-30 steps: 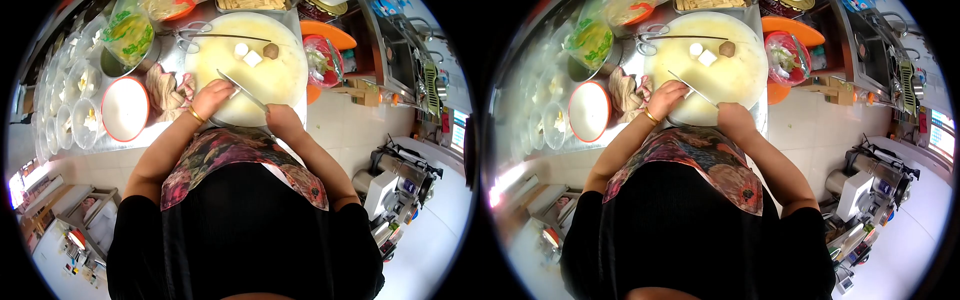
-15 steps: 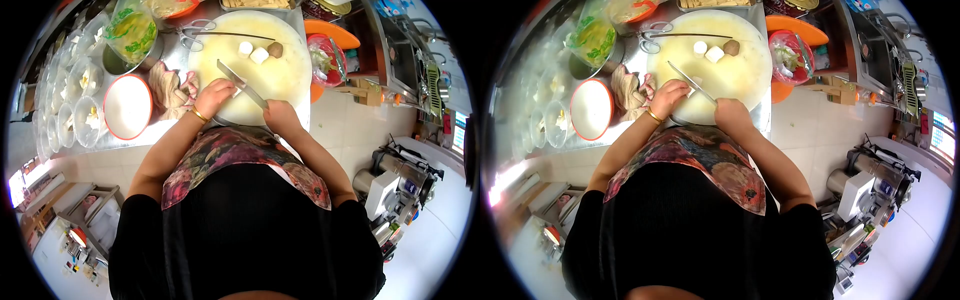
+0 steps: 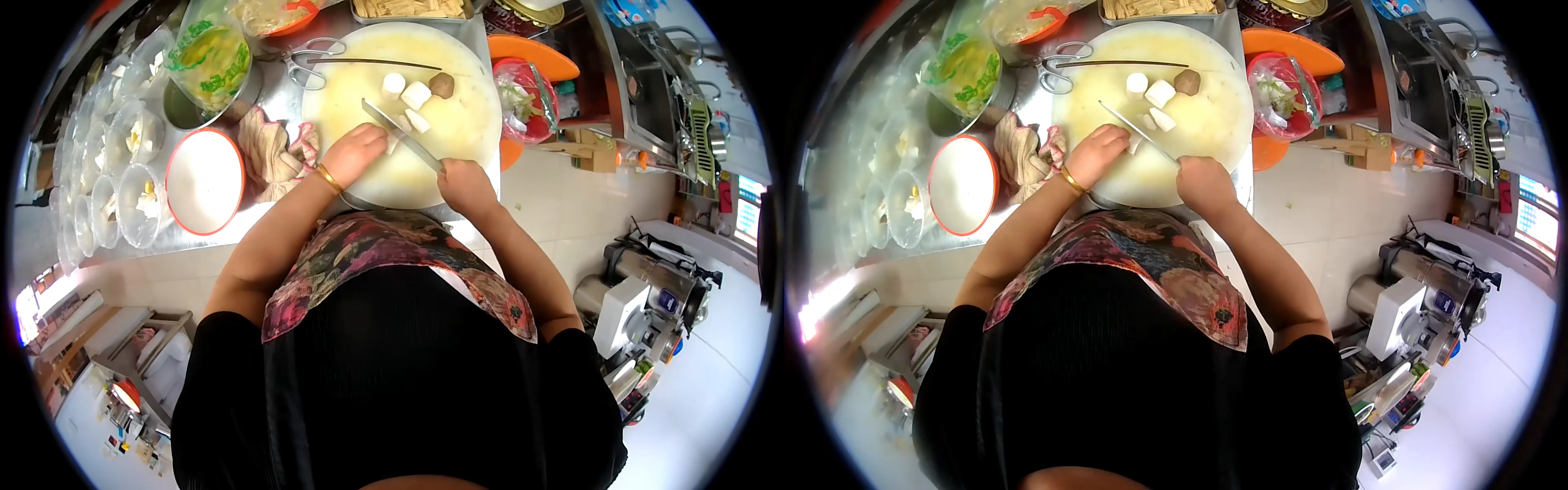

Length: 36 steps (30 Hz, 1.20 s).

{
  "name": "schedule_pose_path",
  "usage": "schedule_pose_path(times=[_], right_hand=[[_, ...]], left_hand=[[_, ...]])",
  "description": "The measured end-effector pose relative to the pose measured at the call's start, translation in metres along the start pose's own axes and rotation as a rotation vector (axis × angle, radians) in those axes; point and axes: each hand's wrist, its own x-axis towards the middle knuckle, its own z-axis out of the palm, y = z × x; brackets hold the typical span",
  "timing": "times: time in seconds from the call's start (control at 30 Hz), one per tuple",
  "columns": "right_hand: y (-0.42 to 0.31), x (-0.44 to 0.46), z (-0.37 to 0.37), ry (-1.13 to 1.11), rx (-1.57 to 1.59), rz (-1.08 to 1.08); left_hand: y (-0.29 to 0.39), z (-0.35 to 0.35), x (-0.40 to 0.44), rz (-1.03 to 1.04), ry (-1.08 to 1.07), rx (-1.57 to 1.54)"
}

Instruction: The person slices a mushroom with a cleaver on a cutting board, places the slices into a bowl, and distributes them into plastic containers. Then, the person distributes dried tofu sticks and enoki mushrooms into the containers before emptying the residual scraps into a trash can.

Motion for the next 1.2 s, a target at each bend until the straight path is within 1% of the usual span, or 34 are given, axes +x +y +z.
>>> schedule_pose_path(times=[0.07,0.17,0.23,0.37,0.43,0.47,0.57,0.67,0.7,0.73,0.83,0.87,0.93,0.97,1.07,1.17,1.2], right_hand=[[-0.001,-0.001,-0.001,0.023,-0.031,-0.048],[-0.007,0.016,0.010,-0.043,-0.056,0.004],[-0.006,0.020,0.009,-0.013,-0.016,-0.009],[-0.018,0.008,-0.010,-0.008,-0.023,-0.044],[-0.011,0.012,0.013,-0.006,-0.020,-0.036],[-0.004,0.022,0.019,0.013,-0.030,-0.048],[-0.015,0.010,-0.006,-0.017,-0.014,-0.040],[-0.010,0.018,0.009,-0.086,-0.051,0.026],[-0.011,0.020,0.009,-0.031,-0.029,-0.012],[-0.011,0.023,0.004,-0.024,-0.025,-0.015],[-0.021,0.008,-0.009,-0.025,-0.009,-0.008],[-0.018,0.013,-0.004,-0.034,-0.015,-0.004],[-0.013,0.019,0.011,-0.055,-0.019,0.016],[-0.007,0.019,0.012,-0.039,-0.024,-0.041],[-0.017,0.010,-0.006,-0.052,0.019,0.002],[-0.006,0.020,0.017,-0.053,-0.011,-0.010],[-0.009,0.021,0.009,-0.062,-0.004,-0.007]], left_hand=[[-0.002,-0.001,-0.003,0.024,0.013,0.005],[0.003,-0.004,-0.001,0.048,0.055,0.030],[0.003,-0.003,-0.002,0.052,0.074,0.052],[0.000,-0.002,-0.002,0.059,0.082,0.059],[0.001,-0.003,-0.001,0.071,0.093,0.059],[-0.001,-0.002,0.001,0.069,0.094,0.046],[0.001,0.000,-0.005,0.059,0.088,0.001],[0.007,0.003,-0.009,0.068,0.109,-0.027],[0.007,0.003,-0.007,0.072,0.124,-0.014],[0.004,0.001,-0.004,0.072,0.143,0.006],[0.003,0.003,-0.007,0.035,0.110,-0.030],[0.004,0.004,-0.008,0.024,0.099,-0.044],[0.009,0.005,-0.011,0.033,0.121,-0.052],[0.005,0.004,-0.007,0.040,0.150,-0.036],[0.006,0.002,-0.008,0.002,0.136,-0.043],[0.007,0.002,-0.007,-0.005,0.180,-0.067],[0.004,0.002,-0.005,0.005,0.191,-0.051]])
